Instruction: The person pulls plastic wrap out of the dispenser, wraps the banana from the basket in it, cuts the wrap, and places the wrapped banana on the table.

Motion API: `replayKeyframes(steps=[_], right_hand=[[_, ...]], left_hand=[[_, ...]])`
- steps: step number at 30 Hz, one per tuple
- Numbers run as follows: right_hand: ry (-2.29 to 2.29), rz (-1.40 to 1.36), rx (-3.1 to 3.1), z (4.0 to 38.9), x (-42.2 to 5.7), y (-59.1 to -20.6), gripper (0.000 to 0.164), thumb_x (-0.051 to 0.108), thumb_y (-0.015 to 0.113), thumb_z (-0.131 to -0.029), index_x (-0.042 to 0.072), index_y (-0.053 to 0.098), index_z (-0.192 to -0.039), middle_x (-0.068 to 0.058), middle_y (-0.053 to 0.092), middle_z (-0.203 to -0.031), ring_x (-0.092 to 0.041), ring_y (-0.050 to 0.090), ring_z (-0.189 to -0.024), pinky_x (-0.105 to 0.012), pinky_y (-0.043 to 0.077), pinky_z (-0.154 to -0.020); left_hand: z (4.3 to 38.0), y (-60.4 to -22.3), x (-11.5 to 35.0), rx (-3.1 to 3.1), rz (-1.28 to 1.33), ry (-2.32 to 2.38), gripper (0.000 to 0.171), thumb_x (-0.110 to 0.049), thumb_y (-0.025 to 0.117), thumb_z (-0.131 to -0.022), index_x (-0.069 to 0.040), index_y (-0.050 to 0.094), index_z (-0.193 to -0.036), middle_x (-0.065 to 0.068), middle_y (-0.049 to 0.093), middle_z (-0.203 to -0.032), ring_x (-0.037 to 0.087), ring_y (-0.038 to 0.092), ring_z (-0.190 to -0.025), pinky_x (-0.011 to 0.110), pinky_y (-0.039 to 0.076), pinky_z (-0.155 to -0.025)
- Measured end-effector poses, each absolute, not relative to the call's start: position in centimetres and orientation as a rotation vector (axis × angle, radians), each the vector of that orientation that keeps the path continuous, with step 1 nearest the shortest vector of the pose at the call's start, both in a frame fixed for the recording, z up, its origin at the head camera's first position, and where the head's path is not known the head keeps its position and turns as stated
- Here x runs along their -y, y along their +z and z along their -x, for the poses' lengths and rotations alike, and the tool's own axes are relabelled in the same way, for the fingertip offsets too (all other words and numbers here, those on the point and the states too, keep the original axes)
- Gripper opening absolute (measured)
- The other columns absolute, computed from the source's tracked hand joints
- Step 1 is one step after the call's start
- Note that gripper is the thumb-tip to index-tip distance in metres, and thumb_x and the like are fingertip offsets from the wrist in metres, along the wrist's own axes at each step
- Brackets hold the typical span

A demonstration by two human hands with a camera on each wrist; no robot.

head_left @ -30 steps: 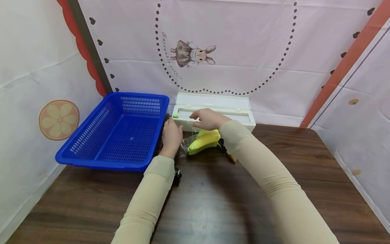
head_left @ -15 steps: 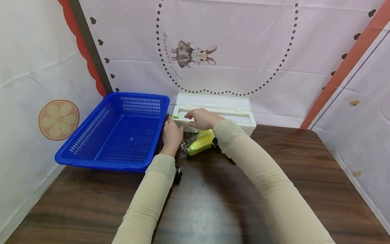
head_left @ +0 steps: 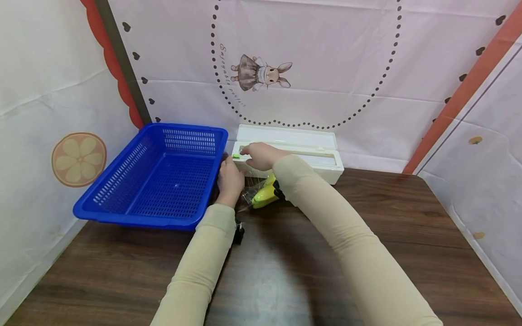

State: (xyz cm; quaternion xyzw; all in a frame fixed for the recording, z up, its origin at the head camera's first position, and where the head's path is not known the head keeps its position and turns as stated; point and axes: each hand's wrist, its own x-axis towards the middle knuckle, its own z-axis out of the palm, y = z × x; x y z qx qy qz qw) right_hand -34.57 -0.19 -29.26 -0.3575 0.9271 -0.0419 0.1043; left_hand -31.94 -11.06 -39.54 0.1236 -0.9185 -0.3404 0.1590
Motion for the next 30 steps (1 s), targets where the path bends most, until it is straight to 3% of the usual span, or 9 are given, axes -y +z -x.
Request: replayKeyframes(steps=[8, 15, 23, 30], right_hand=[[-0.072, 0.924, -2.728, 34.7, 2.0, -29.6, 0.043, 0.011, 0.045, -0.097, 0.007, 0.044, -0.140, -0.006, 0.047, -0.144, -0.022, 0.041, -0.135, -0.032, 0.030, -0.113], [-0.036, 0.930, -2.714, 34.8, 3.1, -29.7, 0.056, 0.016, 0.066, -0.087, 0.011, 0.047, -0.139, -0.006, 0.053, -0.139, -0.023, 0.048, -0.129, -0.033, 0.034, -0.110], [0.056, 0.928, -2.737, 34.7, 3.3, -30.4, 0.035, 0.012, 0.056, -0.090, 0.015, 0.061, -0.125, -0.005, 0.064, -0.121, -0.018, 0.060, -0.107, -0.030, 0.045, -0.097], [0.148, 0.893, -2.782, 34.5, 3.3, -30.2, 0.042, 0.014, 0.059, -0.089, 0.014, 0.056, -0.131, -0.005, 0.058, -0.130, -0.019, 0.055, -0.118, -0.030, 0.041, -0.103]], left_hand=[[31.9, -39.9, 11.2, 2.594, -0.320, -0.957, 0.053, -0.026, 0.068, -0.086, -0.005, 0.045, -0.128, 0.021, 0.054, -0.121, 0.037, 0.055, -0.112, 0.051, 0.049, -0.088], [32.0, -40.0, 11.4, 2.603, -0.308, -0.945, 0.052, -0.025, 0.065, -0.088, -0.006, 0.047, -0.132, 0.020, 0.054, -0.124, 0.036, 0.055, -0.114, 0.051, 0.048, -0.090], [32.0, -40.2, 11.4, 2.608, -0.279, -0.977, 0.049, -0.021, 0.063, -0.089, -0.009, 0.047, -0.135, 0.018, 0.054, -0.126, 0.035, 0.054, -0.116, 0.051, 0.047, -0.093], [32.1, -40.1, 11.5, 2.602, -0.287, -0.953, 0.053, -0.019, 0.063, -0.088, -0.011, 0.045, -0.136, 0.018, 0.055, -0.124, 0.035, 0.055, -0.113, 0.052, 0.048, -0.089]])
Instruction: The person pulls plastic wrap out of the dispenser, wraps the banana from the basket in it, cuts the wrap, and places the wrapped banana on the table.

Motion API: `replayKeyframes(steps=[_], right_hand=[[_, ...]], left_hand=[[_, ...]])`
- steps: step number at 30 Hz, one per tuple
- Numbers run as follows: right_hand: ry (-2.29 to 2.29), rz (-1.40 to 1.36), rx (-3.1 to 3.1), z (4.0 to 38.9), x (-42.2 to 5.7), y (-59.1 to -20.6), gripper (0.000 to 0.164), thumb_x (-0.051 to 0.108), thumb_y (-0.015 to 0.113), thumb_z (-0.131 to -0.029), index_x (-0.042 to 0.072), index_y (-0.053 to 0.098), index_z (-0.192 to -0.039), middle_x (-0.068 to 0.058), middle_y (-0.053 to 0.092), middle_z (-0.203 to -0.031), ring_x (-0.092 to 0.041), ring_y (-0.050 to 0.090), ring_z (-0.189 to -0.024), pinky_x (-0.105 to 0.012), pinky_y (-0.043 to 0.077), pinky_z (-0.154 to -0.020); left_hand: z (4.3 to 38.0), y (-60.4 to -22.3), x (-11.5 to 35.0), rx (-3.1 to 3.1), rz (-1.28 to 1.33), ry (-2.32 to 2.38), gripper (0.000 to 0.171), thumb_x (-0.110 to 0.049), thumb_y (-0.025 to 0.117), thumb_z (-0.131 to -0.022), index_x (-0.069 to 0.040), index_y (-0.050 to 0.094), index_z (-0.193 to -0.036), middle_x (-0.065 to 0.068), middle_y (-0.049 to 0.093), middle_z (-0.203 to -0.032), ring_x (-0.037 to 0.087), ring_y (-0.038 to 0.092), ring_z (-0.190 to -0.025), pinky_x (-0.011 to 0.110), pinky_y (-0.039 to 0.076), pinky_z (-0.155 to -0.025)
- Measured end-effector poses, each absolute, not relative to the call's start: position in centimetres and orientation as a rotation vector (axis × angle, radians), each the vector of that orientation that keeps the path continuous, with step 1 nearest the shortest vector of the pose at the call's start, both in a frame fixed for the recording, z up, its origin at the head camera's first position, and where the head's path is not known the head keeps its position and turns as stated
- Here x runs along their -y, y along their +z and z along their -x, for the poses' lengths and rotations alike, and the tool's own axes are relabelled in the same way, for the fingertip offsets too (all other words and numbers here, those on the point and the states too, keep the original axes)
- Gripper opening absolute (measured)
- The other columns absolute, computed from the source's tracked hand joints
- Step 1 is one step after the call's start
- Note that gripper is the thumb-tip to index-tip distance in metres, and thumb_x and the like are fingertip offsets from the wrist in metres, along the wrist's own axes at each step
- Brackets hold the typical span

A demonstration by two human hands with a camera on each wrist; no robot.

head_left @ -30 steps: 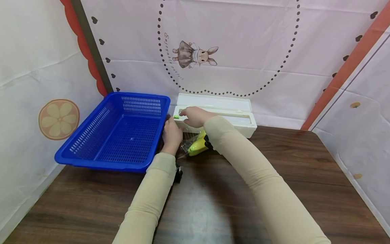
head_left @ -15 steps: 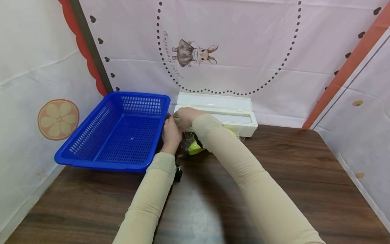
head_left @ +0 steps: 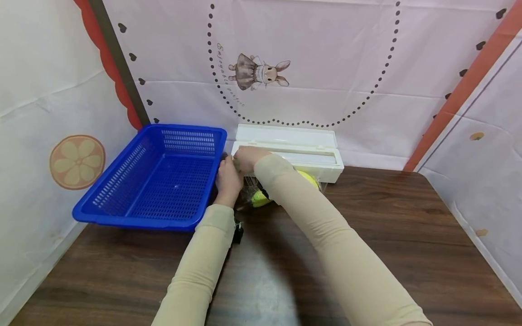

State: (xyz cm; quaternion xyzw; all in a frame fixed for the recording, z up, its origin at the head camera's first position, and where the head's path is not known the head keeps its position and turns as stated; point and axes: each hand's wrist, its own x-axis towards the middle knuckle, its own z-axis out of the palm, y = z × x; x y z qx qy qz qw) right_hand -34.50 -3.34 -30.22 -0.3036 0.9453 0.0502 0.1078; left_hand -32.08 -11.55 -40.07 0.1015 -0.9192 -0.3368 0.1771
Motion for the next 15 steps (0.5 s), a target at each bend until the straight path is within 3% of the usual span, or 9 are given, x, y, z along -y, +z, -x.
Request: replayKeyframes(steps=[9, 15], right_hand=[[0.162, 0.834, -2.790, 34.05, 3.15, -30.11, 0.042, 0.028, 0.061, -0.092, 0.011, 0.055, -0.130, -0.006, 0.055, -0.135, -0.021, 0.054, -0.122, -0.033, 0.041, -0.104], [0.173, 0.829, -2.827, 33.73, 2.99, -30.16, 0.031, 0.028, 0.059, -0.092, 0.013, 0.062, -0.119, -0.003, 0.059, -0.128, -0.019, 0.057, -0.113, -0.034, 0.045, -0.099]], left_hand=[[32.15, -39.78, 11.54, 2.665, -0.305, -0.886, 0.054, -0.023, 0.064, -0.089, -0.015, 0.046, -0.139, 0.016, 0.055, -0.125, 0.036, 0.058, -0.110, 0.051, 0.049, -0.087], [32.21, -39.53, 11.58, 2.687, -0.293, -0.820, 0.055, -0.023, 0.063, -0.089, -0.013, 0.046, -0.140, 0.018, 0.057, -0.120, 0.037, 0.060, -0.105, 0.051, 0.051, -0.083]])
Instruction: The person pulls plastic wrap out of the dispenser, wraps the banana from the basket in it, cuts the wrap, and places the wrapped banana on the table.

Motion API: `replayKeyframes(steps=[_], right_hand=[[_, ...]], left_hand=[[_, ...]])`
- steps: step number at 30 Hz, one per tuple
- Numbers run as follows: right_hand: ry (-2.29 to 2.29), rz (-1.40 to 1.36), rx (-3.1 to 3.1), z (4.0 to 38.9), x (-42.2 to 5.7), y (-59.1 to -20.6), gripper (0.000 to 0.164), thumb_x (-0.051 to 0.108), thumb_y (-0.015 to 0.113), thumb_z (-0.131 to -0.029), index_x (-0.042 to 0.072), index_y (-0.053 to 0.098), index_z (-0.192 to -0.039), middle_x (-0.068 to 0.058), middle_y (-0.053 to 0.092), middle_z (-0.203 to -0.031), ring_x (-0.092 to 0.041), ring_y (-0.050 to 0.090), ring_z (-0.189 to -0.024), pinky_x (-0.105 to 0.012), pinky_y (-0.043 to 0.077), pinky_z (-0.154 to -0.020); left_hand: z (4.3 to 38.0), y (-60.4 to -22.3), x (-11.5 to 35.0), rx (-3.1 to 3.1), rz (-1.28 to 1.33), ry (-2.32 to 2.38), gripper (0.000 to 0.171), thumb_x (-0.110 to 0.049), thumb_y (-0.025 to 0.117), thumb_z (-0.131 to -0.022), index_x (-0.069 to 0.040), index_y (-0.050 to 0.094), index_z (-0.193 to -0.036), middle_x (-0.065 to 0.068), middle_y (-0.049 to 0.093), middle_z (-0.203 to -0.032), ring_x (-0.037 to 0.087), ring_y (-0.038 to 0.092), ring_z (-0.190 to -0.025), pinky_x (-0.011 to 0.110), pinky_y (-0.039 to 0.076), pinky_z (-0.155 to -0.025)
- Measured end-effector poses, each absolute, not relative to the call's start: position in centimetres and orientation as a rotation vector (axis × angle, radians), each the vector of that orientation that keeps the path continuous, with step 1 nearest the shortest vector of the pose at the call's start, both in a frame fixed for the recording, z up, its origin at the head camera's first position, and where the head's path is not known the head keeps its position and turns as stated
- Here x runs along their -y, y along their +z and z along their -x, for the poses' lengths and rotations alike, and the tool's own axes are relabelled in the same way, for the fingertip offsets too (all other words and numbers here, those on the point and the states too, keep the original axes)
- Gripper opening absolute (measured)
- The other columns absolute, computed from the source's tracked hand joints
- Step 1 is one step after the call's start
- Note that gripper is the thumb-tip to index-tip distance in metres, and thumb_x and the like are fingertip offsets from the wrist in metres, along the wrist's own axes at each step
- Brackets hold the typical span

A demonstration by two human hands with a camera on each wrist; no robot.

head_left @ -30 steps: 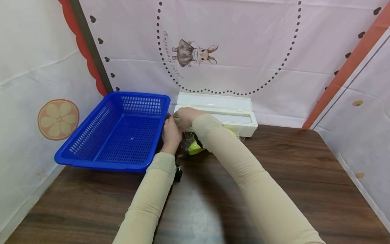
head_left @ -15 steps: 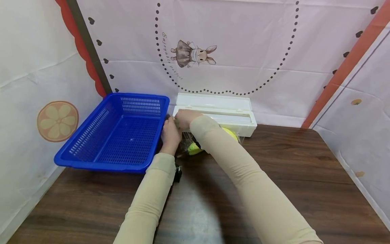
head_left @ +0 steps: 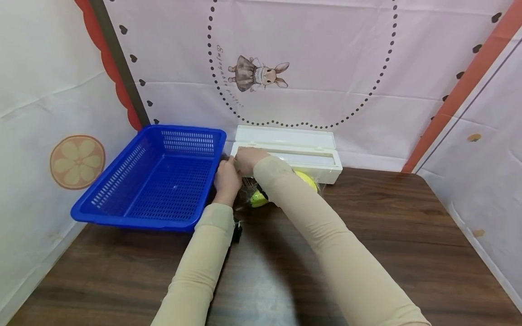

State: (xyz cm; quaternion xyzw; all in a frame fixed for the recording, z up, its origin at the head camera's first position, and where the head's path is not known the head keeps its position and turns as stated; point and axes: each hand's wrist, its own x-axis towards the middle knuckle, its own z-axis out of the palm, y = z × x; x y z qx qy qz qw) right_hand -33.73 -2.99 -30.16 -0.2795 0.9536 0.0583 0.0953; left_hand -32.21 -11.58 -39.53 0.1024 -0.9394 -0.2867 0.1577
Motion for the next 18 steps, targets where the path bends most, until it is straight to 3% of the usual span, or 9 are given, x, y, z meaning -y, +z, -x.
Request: replayKeyframes(steps=[5, 10, 18], right_hand=[[0.222, 0.824, -2.871, 33.56, 3.08, -30.34, 0.023, 0.024, 0.051, -0.094, 0.014, 0.065, -0.110, -0.002, 0.063, -0.119, -0.018, 0.060, -0.105, -0.036, 0.048, -0.093], [0.275, 0.829, -2.906, 33.33, 3.15, -30.41, 0.030, 0.026, 0.041, -0.098, 0.012, 0.066, -0.106, -0.003, 0.060, -0.124, -0.020, 0.060, -0.107, -0.039, 0.049, -0.093], [0.216, 0.794, -2.896, 33.06, 2.90, -30.13, 0.026, 0.028, 0.047, -0.096, 0.012, 0.066, -0.105, -0.004, 0.064, -0.119, -0.019, 0.061, -0.107, -0.038, 0.048, -0.095]], left_hand=[[32.21, -39.52, 11.60, 2.676, -0.266, -0.744, 0.045, -0.019, 0.062, -0.088, -0.009, 0.053, -0.131, 0.019, 0.060, -0.111, 0.040, 0.063, -0.095, 0.051, 0.052, -0.077], [32.14, -39.33, 11.53, 2.692, -0.265, -0.708, 0.038, -0.017, 0.058, -0.090, -0.008, 0.055, -0.126, 0.018, 0.060, -0.107, 0.041, 0.063, -0.088, 0.051, 0.052, -0.072], [32.23, -39.17, 11.60, 2.741, -0.263, -0.643, 0.050, -0.018, 0.059, -0.089, -0.008, 0.048, -0.137, 0.018, 0.059, -0.110, 0.039, 0.064, -0.089, 0.050, 0.053, -0.072]])
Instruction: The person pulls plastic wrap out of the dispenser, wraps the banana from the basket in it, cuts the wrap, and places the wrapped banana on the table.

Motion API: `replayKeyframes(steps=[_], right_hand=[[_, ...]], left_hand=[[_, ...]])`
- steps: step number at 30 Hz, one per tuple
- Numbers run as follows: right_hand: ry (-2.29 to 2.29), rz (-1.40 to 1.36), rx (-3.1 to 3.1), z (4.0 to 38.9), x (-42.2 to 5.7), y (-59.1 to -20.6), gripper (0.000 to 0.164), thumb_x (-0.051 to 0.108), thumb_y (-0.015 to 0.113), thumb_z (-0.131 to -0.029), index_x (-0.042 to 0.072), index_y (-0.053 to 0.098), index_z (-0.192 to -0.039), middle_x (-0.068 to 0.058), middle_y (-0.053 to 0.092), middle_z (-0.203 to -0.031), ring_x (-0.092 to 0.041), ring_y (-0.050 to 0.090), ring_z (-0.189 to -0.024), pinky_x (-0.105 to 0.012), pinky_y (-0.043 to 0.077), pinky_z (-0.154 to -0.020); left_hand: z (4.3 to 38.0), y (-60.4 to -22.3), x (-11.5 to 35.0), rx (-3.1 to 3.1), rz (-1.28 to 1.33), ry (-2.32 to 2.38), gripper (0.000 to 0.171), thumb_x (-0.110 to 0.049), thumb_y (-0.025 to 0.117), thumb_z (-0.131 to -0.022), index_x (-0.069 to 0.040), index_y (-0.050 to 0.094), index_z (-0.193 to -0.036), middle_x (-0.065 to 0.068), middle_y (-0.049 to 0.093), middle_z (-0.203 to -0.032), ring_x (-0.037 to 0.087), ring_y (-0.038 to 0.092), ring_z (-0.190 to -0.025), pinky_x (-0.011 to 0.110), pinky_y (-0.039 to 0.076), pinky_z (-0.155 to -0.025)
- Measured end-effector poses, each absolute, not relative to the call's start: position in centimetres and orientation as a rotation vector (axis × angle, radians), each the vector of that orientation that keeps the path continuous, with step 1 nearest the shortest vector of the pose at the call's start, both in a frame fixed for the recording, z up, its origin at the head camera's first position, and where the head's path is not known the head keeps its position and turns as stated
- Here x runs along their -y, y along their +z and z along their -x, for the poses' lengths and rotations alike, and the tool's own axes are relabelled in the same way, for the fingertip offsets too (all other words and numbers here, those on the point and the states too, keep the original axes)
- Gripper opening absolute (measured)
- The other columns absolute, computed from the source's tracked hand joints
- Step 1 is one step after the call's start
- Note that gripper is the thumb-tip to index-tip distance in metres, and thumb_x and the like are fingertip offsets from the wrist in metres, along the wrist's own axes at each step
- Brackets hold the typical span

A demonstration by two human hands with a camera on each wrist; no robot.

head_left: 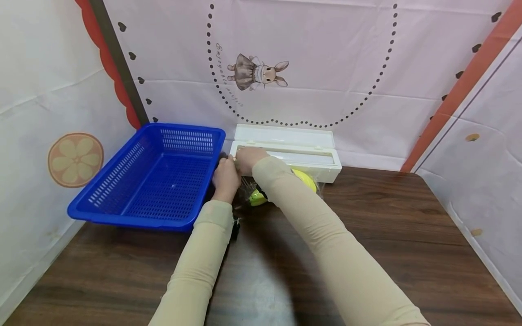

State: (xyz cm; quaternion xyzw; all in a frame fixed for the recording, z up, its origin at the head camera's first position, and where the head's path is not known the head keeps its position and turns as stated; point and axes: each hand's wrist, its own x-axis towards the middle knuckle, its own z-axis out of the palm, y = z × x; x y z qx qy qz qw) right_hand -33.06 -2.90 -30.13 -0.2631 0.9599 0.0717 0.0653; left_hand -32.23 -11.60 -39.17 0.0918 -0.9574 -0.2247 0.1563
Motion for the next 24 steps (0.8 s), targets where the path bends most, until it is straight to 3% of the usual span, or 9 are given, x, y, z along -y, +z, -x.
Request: replayKeyframes(steps=[5, 12, 18, 24], right_hand=[[0.234, 0.794, -2.877, 33.1, 2.6, -30.1, 0.024, 0.024, 0.050, -0.095, 0.013, 0.064, -0.111, -0.003, 0.065, -0.115, -0.019, 0.061, -0.103, -0.042, 0.046, -0.096], [0.198, 0.762, -2.841, 33.7, 2.1, -30.2, 0.027, 0.024, 0.050, -0.095, 0.014, 0.063, -0.115, -0.004, 0.065, -0.118, -0.023, 0.059, -0.110, -0.051, 0.036, -0.106], [0.171, 0.763, -2.838, 33.7, 1.5, -29.9, 0.029, 0.025, 0.045, -0.097, 0.015, 0.063, -0.118, -0.004, 0.064, -0.119, -0.022, 0.058, -0.111, -0.049, 0.037, -0.105], [0.171, 0.772, -2.828, 33.4, 1.4, -29.7, 0.027, 0.020, 0.046, -0.096, 0.015, 0.062, -0.118, -0.003, 0.065, -0.117, -0.021, 0.059, -0.108, -0.045, 0.040, -0.103]], left_hand=[[32.2, -39.0, 11.6, 2.771, -0.275, -0.628, 0.054, -0.018, 0.061, -0.088, -0.008, 0.047, -0.138, 0.017, 0.058, -0.114, 0.038, 0.064, -0.091, 0.049, 0.053, -0.074], [32.3, -38.7, 11.5, 2.796, -0.279, -0.585, 0.052, -0.015, 0.056, -0.090, -0.006, 0.044, -0.140, 0.019, 0.057, -0.114, 0.038, 0.064, -0.092, 0.048, 0.053, -0.076], [32.5, -38.6, 11.4, 2.788, -0.277, -0.582, 0.047, -0.015, 0.055, -0.092, -0.005, 0.047, -0.137, 0.020, 0.058, -0.113, 0.039, 0.064, -0.092, 0.049, 0.053, -0.076], [32.4, -38.6, 11.6, 2.802, -0.267, -0.564, 0.052, -0.019, 0.060, -0.091, -0.004, 0.045, -0.139, 0.020, 0.058, -0.113, 0.038, 0.065, -0.092, 0.048, 0.053, -0.076]])
